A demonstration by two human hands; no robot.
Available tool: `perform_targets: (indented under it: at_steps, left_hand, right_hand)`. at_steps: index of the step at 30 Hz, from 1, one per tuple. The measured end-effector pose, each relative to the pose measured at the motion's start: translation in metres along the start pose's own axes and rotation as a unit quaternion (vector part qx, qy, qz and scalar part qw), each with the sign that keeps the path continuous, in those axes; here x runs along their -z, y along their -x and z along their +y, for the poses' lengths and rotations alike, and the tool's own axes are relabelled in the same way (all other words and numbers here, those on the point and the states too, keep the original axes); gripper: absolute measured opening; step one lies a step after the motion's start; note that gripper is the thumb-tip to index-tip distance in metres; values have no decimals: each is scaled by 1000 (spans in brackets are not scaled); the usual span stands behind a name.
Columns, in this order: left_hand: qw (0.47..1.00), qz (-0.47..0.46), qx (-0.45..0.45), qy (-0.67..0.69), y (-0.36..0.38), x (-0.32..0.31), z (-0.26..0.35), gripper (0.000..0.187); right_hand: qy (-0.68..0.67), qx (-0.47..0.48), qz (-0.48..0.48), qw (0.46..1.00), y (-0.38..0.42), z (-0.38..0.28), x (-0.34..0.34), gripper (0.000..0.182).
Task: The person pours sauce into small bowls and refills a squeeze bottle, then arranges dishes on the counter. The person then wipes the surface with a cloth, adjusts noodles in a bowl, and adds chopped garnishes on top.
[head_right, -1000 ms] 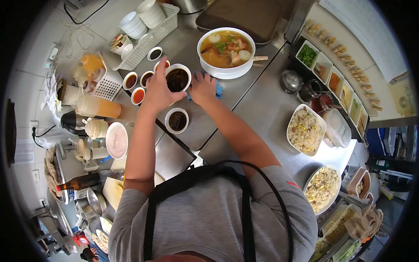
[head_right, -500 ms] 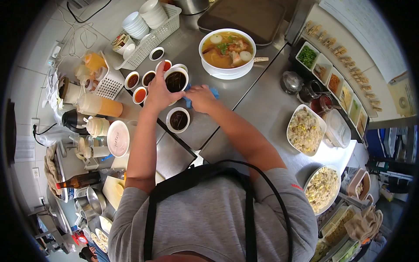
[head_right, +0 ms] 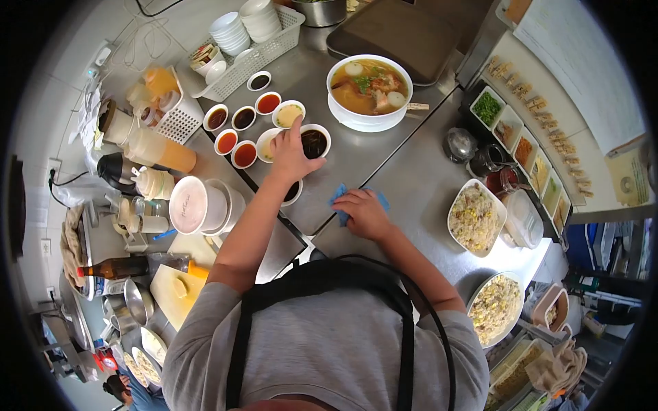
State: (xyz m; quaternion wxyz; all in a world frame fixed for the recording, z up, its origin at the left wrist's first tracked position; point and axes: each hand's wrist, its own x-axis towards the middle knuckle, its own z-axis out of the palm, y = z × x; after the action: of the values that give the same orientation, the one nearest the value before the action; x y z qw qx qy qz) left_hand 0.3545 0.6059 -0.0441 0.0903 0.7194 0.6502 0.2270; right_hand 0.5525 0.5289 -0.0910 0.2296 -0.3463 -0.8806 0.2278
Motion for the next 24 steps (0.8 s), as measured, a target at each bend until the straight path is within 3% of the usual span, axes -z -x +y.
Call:
perform_targets:
  at_steps: [13,16,17,20,24]
  left_hand:
    - [998,-43,35,-42,10,-12,-1,98]
    - [998,62,12,-5,13,-10,-5,97]
    - [998,49,32,6,12,-6,-8,92]
    - [981,144,119,-56,4,-5,-27,85]
    - [971,94,195,-99,-3,-1,-47,79]
  right_hand:
    - [18,22,35,999,-4,-9,3,37]
    - [14,27,44,999,-4,-9,2,36]
    - [15,29,44,998,-4,-9,3,36]
    - [19,34,49,998,-5,-12,4,36]
    - [30,43,55,997,-5,-12,4,36]
